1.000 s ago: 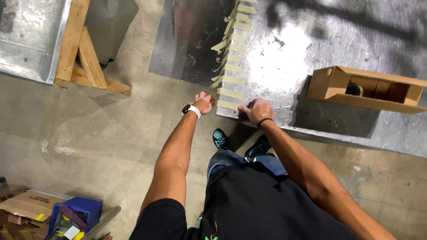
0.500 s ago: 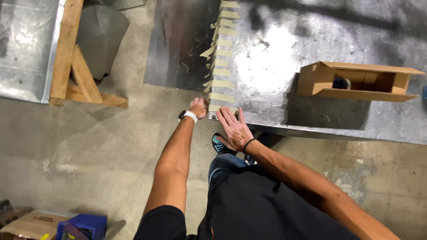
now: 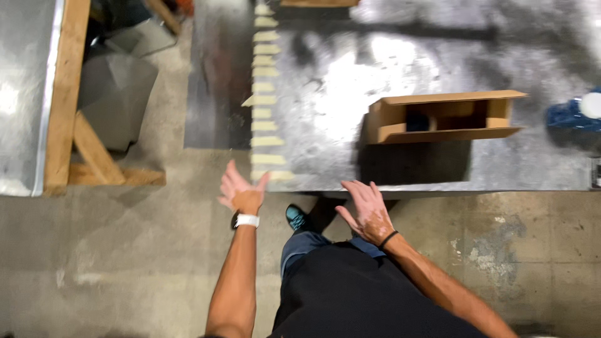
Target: The person packs small items into cardboard boxes by hand, using pieces of tape from the edge of a metal table to seal the boxes and placing them aside.
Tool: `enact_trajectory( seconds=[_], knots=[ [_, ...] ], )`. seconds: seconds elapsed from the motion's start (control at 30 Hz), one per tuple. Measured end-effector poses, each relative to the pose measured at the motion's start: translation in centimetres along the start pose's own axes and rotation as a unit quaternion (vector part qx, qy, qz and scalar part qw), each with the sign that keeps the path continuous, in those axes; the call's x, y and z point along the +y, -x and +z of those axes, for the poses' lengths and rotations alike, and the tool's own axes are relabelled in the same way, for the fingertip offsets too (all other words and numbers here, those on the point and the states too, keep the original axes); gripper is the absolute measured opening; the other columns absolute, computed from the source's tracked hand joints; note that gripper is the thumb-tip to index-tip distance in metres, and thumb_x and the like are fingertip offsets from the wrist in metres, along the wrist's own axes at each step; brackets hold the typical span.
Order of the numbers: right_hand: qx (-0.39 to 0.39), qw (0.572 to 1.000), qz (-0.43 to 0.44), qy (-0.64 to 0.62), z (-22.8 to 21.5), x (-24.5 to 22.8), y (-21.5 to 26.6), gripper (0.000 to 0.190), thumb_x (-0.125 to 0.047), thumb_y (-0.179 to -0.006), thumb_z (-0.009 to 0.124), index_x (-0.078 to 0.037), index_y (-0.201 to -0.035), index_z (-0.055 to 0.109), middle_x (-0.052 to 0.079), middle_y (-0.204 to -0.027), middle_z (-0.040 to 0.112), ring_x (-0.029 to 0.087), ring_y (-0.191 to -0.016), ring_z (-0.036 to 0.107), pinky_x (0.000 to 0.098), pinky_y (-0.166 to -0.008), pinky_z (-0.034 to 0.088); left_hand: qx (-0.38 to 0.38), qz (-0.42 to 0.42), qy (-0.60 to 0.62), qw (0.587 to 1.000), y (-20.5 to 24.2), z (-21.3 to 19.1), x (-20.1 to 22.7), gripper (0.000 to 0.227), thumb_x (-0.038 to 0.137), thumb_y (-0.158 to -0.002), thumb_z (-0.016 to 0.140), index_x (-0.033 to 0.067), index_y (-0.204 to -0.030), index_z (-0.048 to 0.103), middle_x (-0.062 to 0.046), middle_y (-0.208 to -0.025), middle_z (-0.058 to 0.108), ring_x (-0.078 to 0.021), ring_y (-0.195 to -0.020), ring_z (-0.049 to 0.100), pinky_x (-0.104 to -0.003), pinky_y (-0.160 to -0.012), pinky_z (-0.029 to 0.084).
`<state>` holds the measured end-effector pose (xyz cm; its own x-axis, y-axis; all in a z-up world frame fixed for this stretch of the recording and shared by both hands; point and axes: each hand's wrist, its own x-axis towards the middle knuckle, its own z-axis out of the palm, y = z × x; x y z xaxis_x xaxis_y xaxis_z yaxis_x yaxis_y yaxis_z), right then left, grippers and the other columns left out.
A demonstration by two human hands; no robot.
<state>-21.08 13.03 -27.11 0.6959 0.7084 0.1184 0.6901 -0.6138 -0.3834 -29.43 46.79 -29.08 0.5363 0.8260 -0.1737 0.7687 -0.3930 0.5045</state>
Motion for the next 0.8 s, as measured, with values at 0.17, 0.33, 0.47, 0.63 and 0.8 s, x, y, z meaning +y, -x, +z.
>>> enact_trajectory(
  seconds=[0.17, 0.33, 0.47, 0.63, 0.8],
  knots=[
    [0.221, 0.972, 0.065, -0.042, -7.1, 11.9, 1.1, 0.04, -0.035, -0.1, 0.082, -0.018, -0.136, 0.079, 0.005, -0.125, 0.082, 0.032, -0.119, 0.076, 0.0497, -0.109, 0.055, 0.219, 0.193, 0.034, 0.956, 3.3, 0.3, 9.4, 0.114, 0.062, -0.074, 0.1, 0.021, -0.168, 0.051, -0.007, -0.16, 0.056, -0.0333, -0.146, 0.053, -0.081, -0.118, 0.036],
    [0.305, 0.95, 0.05, -0.035, -19.7, 23.1, -1.3, 0.007, -0.021, -0.111, 0.076, -0.021, -0.111, 0.083, -0.001, -0.112, 0.08, 0.028, -0.107, 0.075, 0.0439, -0.104, 0.055, 0.207, 0.394, 0.17, 0.879, 7.7, 8.2, 26.3, 0.068, 0.047, -0.087, 0.101, 0.0112, -0.138, 0.073, -0.009, -0.127, 0.076, -0.0337, -0.121, 0.071, -0.051, -0.113, 0.046],
    [0.115, 0.989, 0.058, -0.07, -20.5, 36.2, -4.2, 0.012, -0.031, -0.109, 0.074, -0.032, -0.112, 0.085, -0.011, -0.087, 0.084, 0.022, -0.097, 0.081, 0.0394, -0.097, 0.062, -0.01, 0.482, 0.102, 0.87, 8.8, 15.0, 35.9, 0.011, 0.043, -0.101, 0.084, 0.0349, -0.108, 0.084, 0.014, -0.101, 0.084, -0.0166, -0.103, 0.079, -0.036, -0.1, 0.056],
    [-0.142, 0.987, 0.06, 0.051, -22.6, 35.5, -6.8, 0.085, -0.049, -0.086, 0.094, -0.029, -0.159, 0.055, 0.014, -0.143, 0.073, 0.038, -0.129, 0.076, 0.0534, -0.111, 0.061, -0.103, 0.43, -0.137, 0.886, 9.6, 16.5, 38.7, 0.061, 0.047, -0.08, 0.095, 0.0357, -0.135, 0.072, 0.008, -0.123, 0.072, -0.0218, -0.124, 0.062, -0.053, -0.109, 0.045],
    [-0.196, 0.973, 0.071, 0.103, -25.1, 34.6, -6.4, 0.087, -0.063, -0.088, 0.089, -0.032, -0.159, 0.049, 0.015, -0.156, 0.065, 0.045, -0.129, 0.075, 0.0591, -0.103, 0.066, -0.116, 0.434, -0.237, 0.861, 10.7, 13.7, 40.4, 0.097, 0.06, -0.059, 0.105, 0.0306, -0.143, 0.068, -0.004, -0.14, 0.068, -0.0287, -0.137, 0.054, -0.063, -0.112, 0.043]
  ],
)
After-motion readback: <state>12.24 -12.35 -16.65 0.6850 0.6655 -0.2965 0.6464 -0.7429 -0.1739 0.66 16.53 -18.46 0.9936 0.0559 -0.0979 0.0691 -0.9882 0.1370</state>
